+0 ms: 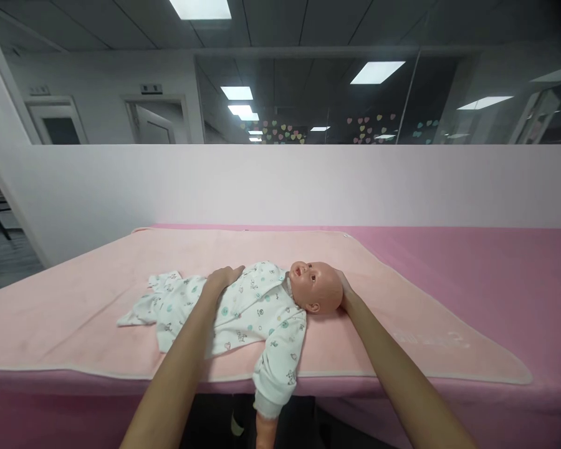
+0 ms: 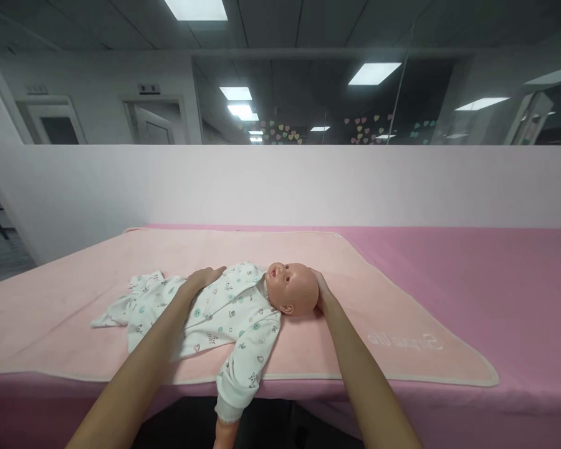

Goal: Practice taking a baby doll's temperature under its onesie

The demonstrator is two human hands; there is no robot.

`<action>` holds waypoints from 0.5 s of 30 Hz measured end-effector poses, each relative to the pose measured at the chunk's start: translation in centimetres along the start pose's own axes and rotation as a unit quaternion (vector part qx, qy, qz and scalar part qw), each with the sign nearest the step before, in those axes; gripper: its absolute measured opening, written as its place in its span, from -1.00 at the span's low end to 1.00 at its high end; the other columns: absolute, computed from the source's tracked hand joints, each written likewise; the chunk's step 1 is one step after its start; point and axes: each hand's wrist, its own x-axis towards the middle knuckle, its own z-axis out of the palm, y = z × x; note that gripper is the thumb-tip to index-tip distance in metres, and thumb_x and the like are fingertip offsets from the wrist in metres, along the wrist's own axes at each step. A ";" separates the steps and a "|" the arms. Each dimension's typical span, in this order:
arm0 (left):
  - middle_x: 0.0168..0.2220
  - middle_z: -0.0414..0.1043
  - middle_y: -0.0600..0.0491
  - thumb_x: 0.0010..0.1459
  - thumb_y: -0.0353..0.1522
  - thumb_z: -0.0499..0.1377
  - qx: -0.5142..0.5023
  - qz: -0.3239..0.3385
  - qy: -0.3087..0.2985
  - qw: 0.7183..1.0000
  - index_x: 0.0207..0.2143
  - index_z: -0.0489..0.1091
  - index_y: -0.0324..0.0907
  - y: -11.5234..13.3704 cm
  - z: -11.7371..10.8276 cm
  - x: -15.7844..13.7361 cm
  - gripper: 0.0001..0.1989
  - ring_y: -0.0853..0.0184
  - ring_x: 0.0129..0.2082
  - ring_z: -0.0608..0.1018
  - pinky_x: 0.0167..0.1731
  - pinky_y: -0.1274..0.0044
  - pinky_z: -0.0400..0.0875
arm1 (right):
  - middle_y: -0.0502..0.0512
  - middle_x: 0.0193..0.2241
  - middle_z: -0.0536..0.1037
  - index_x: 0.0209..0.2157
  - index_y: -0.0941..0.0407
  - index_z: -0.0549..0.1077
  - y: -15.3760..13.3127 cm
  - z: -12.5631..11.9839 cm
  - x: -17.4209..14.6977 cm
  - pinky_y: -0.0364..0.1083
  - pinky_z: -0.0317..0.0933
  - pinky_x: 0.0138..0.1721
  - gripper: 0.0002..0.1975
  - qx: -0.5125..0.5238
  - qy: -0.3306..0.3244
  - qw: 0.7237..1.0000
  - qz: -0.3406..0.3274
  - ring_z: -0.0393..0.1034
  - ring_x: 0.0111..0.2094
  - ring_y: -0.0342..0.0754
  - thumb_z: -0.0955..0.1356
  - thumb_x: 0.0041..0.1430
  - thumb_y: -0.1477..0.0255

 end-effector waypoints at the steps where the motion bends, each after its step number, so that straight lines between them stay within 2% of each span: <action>1: -0.01 0.34 -0.19 0.01 0.07 -0.26 0.003 0.002 0.003 1.000 -0.07 0.35 -0.22 0.0 0.0 -0.1 -0.27 -0.01 -0.04 0.39 -0.12 0.26 0.25 | 0.22 -0.11 0.46 -0.14 0.17 0.38 0.1 -0.1 0.1 0.05 0.25 -0.10 -0.54 0.042 -0.004 0.999 -0.005 0.40 -0.15 0.08 0.16 0.10 0.14; 4: -0.02 0.34 -0.20 0.03 0.06 -0.30 0.018 0.010 0.011 1.000 -0.07 0.34 -0.26 0.0 0.1 -0.3 -0.25 0.01 -0.04 0.39 -0.12 0.29 0.26 | 0.20 -0.21 0.52 -0.18 0.17 0.40 0.6 -1.5 1.5 0.08 0.25 -0.12 -0.53 0.113 0.007 0.992 -0.054 0.42 -0.19 0.10 0.14 0.11 0.12; 6: -0.03 0.35 -0.19 0.04 0.05 -0.32 0.030 0.014 0.014 0.999 -0.07 0.35 -0.26 -0.1 0.1 -0.4 -0.25 0.03 -0.05 0.41 -0.13 0.32 0.28 | 0.17 -0.33 0.56 -0.25 0.16 0.43 0.9 -3.0 2.8 0.07 0.28 -0.15 -0.57 0.153 0.060 0.981 -0.100 0.44 -0.24 0.07 0.11 0.15 0.17; 9: -0.04 0.37 -0.16 0.04 0.05 -0.34 0.048 0.018 0.018 0.999 -0.08 0.35 -0.25 -0.1 0.2 -0.4 -0.25 0.06 -0.08 0.43 -0.17 0.35 0.31 | 0.10 -0.42 0.57 -0.36 0.14 0.43 0.9 -4.8 4.3 -0.03 0.30 -0.17 -0.65 0.240 0.134 0.944 -0.183 0.46 -0.30 -0.03 0.09 0.19 0.35; 12: -0.07 0.40 -0.14 0.05 0.05 -0.34 0.061 0.023 0.026 0.998 -0.09 0.36 -0.23 -0.2 0.2 -0.3 -0.25 0.09 -0.11 0.46 -0.22 0.38 0.33 | 0.11 -0.40 0.57 -0.37 0.14 0.43 0.8 -5.7 4.8 -0.09 0.30 -0.15 -0.67 0.295 0.141 0.916 -0.232 0.46 -0.28 -0.08 0.08 0.20 0.44; 15: -0.13 0.44 -0.12 0.06 0.04 -0.34 0.077 0.024 0.045 0.996 -0.14 0.40 -0.21 -0.1 0.2 -0.3 -0.27 0.14 -0.18 0.50 -0.29 0.43 0.36 | 0.13 -0.38 0.57 -0.38 0.14 0.44 0.6 -5.8 4.7 -0.09 0.29 -0.13 -0.68 0.295 0.140 0.913 -0.245 0.45 -0.26 -0.07 0.10 0.19 0.43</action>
